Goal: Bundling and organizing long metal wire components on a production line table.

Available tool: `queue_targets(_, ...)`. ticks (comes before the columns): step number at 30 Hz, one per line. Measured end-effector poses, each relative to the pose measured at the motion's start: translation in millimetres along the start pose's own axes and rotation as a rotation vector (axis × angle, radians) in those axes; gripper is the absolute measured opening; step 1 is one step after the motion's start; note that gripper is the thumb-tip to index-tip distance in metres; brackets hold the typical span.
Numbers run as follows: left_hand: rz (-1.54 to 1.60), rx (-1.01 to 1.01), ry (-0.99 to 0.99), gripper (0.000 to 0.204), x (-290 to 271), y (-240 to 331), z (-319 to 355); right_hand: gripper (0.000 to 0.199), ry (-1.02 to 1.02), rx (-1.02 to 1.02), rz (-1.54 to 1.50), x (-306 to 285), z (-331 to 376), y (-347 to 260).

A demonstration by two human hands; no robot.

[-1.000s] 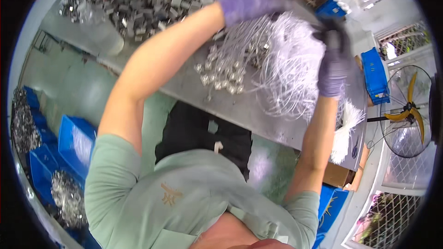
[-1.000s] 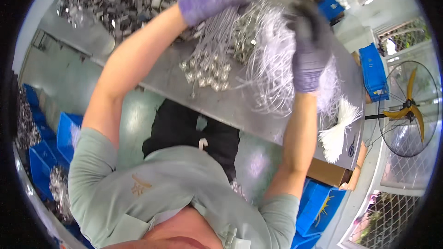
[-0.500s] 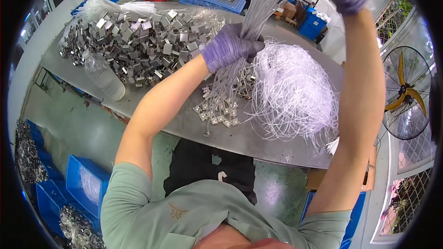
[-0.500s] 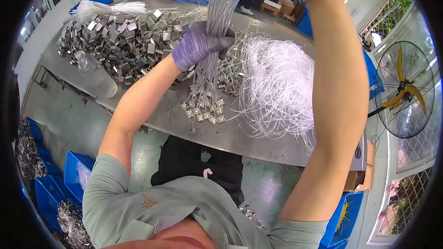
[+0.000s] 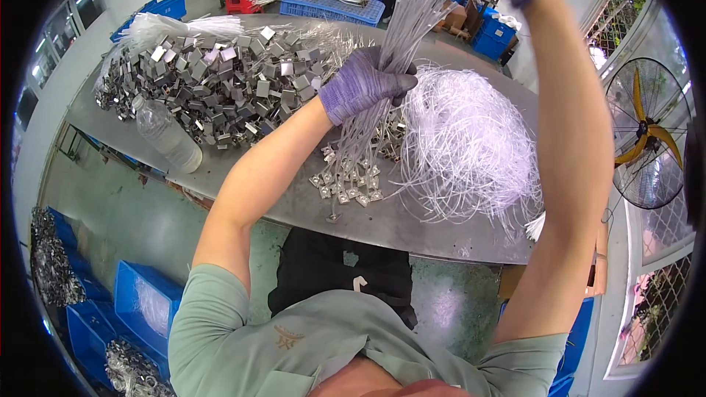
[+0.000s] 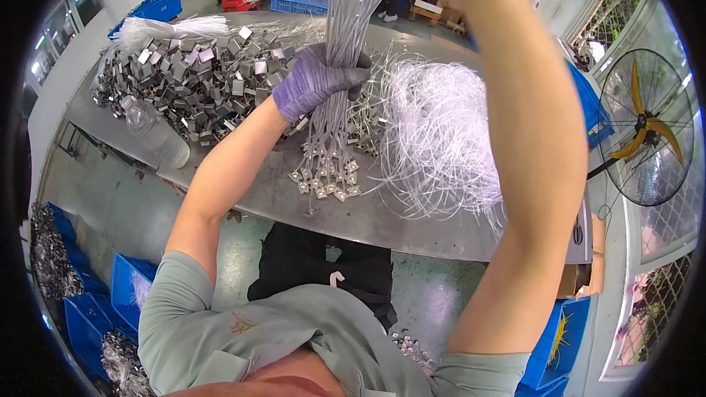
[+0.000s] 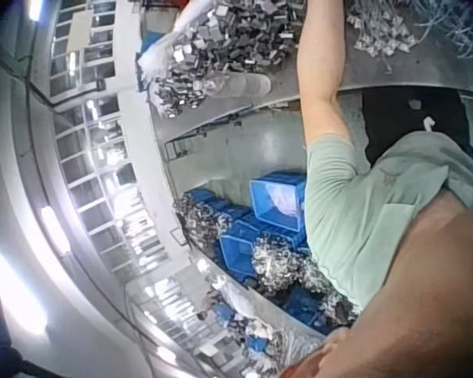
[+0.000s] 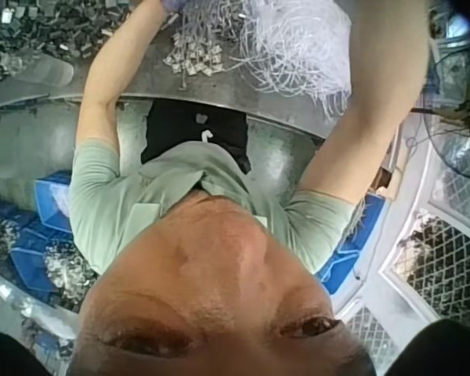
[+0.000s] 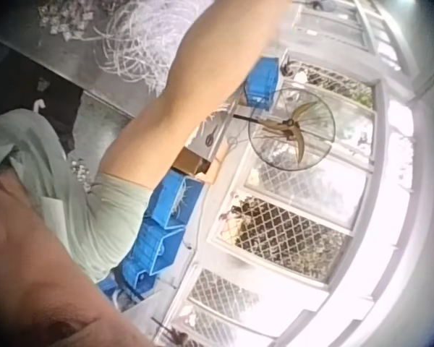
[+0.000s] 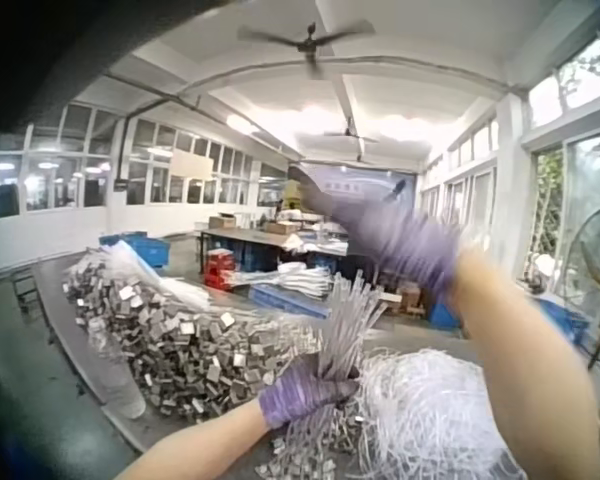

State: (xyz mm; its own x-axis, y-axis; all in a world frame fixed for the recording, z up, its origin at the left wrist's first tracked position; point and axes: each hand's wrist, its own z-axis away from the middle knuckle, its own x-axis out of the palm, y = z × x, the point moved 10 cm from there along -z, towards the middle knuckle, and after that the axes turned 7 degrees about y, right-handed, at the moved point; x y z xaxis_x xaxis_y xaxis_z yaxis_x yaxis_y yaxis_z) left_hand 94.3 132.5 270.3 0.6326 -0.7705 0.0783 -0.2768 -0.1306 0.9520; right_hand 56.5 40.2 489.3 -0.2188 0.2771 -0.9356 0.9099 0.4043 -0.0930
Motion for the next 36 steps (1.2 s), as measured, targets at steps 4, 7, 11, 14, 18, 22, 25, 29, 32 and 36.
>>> queue_targets(4,-0.039,0.009,0.035,0.024,-16.7,-2.8,4.7,0.054,-0.074,-0.007,0.118,52.8,-17.2,12.0)
queue_targets(7,-0.144,0.006,-0.002,0.022,-7.3,5.1,8.2,0.058,0.134,-0.370,0.025,-0.2,1.9,-13.1)
queue_targets(11,-0.092,0.024,0.036,0.020,-12.5,22.0,16.0,0.062,0.359,0.075,-0.151,-14.0,-22.1,23.2)
queue_targets(14,-0.089,0.011,0.033,0.021,-9.1,8.6,8.9,0.055,-0.479,0.267,0.348,76.8,-23.6,21.4)
queue_targets(18,-0.086,0.001,-0.004,0.023,-3.6,4.5,19.6,0.052,0.174,-0.394,-0.092,35.6,-17.0,-5.5)
queue_targets(22,-0.092,-0.015,0.000,0.024,-2.4,2.6,22.5,0.057,0.276,0.034,-0.161,-6.4,-3.1,-8.5)
queue_targets(25,-0.133,-0.032,-0.001,0.025,0.6,1.6,24.1,0.067,0.159,-0.088,0.146,45.9,-32.1,49.9)
queue_targets(29,-0.159,0.006,0.032,0.030,0.4,15.0,26.9,0.068,-0.133,0.231,0.128,47.4,-13.6,27.7)
queue_targets(32,-0.179,0.090,0.082,0.032,-17.9,31.3,31.7,0.072,0.642,-0.587,-0.056,6.9,1.1,-32.7)
queue_targets(36,-0.245,0.133,0.073,0.032,-17.5,4.8,19.2,0.060,0.080,0.144,0.206,57.0,-17.1,17.6)
